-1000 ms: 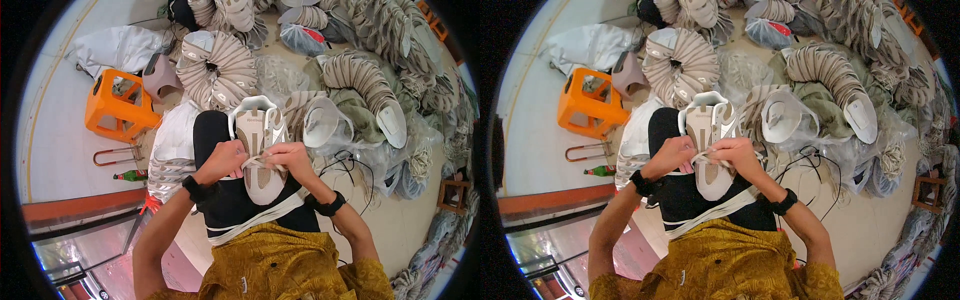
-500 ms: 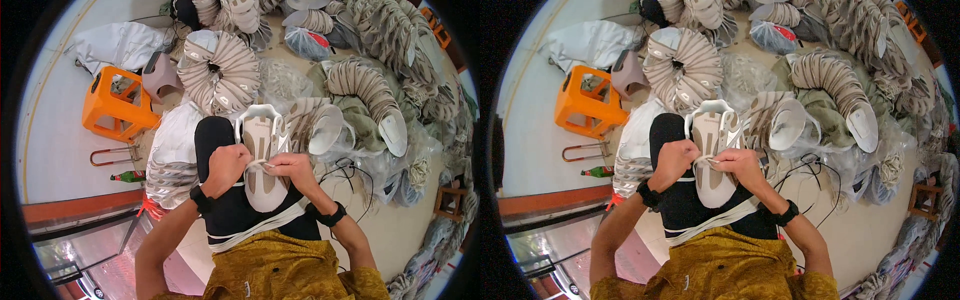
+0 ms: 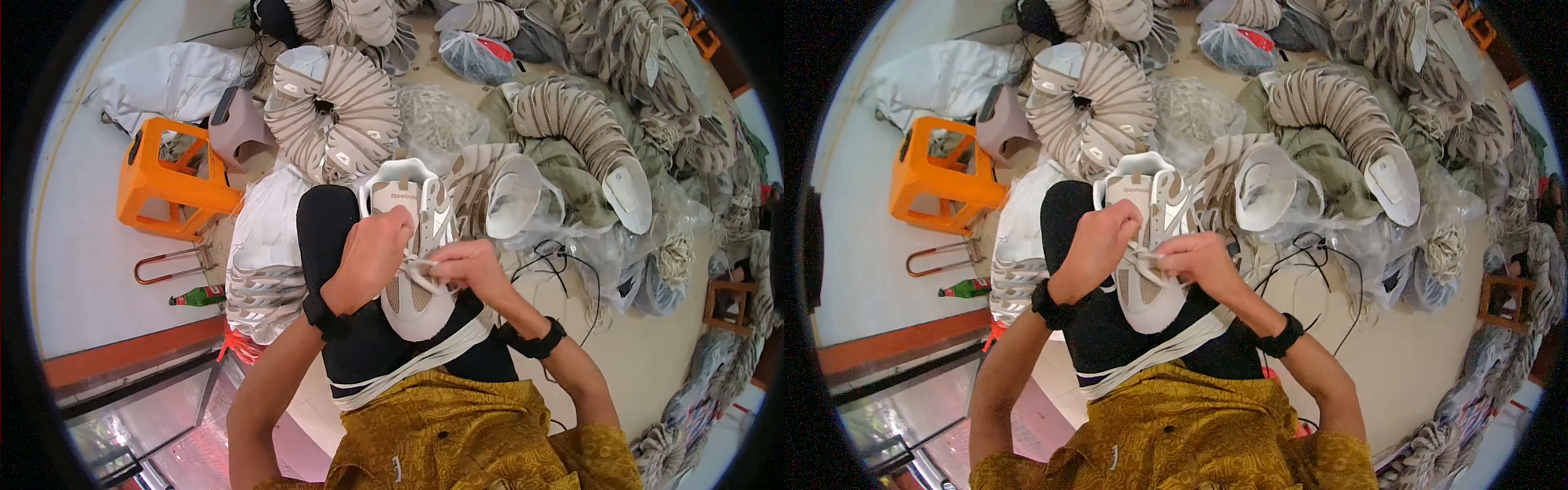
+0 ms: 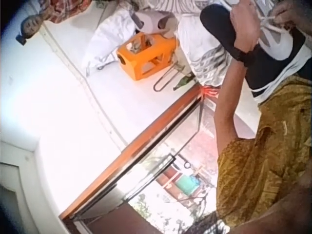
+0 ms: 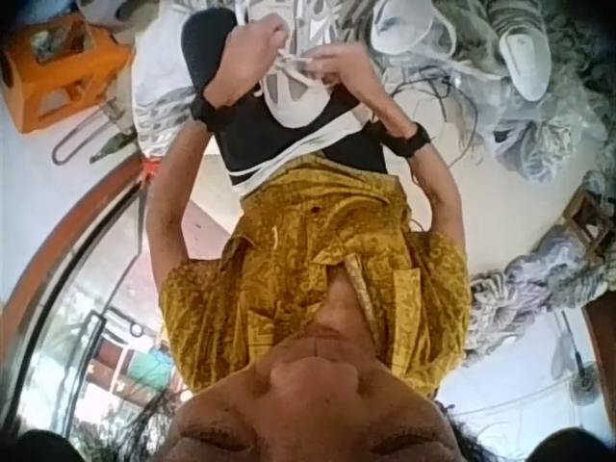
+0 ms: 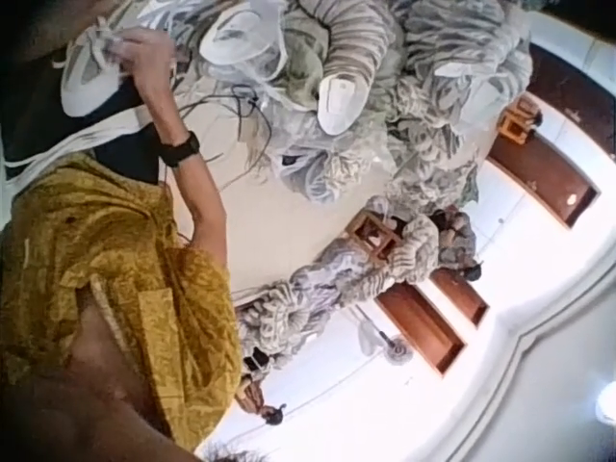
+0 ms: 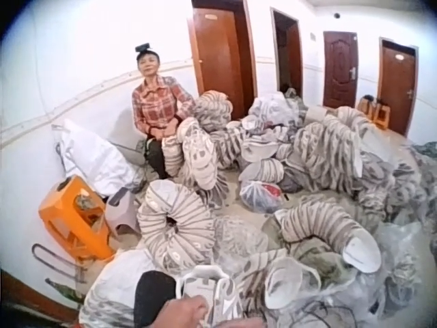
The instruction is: The recorder is lacing a white and tan sneaker while sitting among piles of shoe components.
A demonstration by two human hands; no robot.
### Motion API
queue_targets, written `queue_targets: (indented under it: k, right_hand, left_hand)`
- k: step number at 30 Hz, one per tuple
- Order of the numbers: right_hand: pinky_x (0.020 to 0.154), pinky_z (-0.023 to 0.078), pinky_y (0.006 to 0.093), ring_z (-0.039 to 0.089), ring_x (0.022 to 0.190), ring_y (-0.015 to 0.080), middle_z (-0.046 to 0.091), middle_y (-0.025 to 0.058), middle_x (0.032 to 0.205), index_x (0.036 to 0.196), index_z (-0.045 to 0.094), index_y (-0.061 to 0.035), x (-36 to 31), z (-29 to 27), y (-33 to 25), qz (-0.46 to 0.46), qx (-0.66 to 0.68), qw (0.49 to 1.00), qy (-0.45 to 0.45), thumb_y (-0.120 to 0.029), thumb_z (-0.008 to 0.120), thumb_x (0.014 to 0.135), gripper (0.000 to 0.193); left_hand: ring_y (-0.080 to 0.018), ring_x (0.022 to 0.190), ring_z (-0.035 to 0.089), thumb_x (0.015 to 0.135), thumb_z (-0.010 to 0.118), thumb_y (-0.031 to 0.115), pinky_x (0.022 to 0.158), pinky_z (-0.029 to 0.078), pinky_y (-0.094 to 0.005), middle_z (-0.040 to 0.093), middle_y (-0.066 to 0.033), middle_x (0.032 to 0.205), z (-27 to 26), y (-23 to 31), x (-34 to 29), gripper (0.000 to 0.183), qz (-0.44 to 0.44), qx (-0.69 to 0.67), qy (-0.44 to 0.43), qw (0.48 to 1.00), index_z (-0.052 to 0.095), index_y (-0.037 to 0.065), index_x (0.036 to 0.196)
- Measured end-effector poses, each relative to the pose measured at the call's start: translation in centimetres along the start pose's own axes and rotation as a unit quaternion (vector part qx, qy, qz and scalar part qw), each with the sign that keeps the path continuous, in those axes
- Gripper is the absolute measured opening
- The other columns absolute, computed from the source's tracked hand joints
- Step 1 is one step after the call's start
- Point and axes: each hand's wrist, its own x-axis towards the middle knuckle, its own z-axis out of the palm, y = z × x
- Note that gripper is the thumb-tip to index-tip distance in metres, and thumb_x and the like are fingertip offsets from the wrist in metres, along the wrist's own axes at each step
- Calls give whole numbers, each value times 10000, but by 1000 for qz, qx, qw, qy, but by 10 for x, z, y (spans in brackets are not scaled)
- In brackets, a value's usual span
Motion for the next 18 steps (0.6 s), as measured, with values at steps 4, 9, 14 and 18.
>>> queue_targets:
  k: [4,9,14,18]
  right_hand:
    - [513,398,214,513,577,77,571,19,626,730,630,34,3,-11,4,-99,-125,986,57,-87,607,721,124]
    - [524,414,241,534,563,120,579,66,632,708,621,22,10,-13,7,-202,-252,942,89,-89,609,691,113]
    - [499,438,297,569,550,218,565,88,611,657,602,-25,12,-9,11,-262,-295,912,112,-130,597,686,109]
    - [474,430,319,545,518,229,544,78,606,655,587,-37,15,-6,20,-396,-365,827,162,-112,609,678,81]
  left_hand:
    - [-336,680,580,774,502,99,594,460,-342,575,-195,701,6,-5,0,135,-22,69,-64,995,585,16,840]
    - [-317,668,588,758,484,105,603,462,-343,587,-184,710,10,-7,4,157,-78,64,-109,989,605,12,793]
    - [-294,657,598,740,491,116,609,460,-346,596,-168,697,10,-4,4,167,-90,67,-106,988,608,1,766]
    - [-284,639,600,738,492,123,609,460,-341,594,-156,664,12,-3,5,171,-105,65,-121,985,610,2,761]
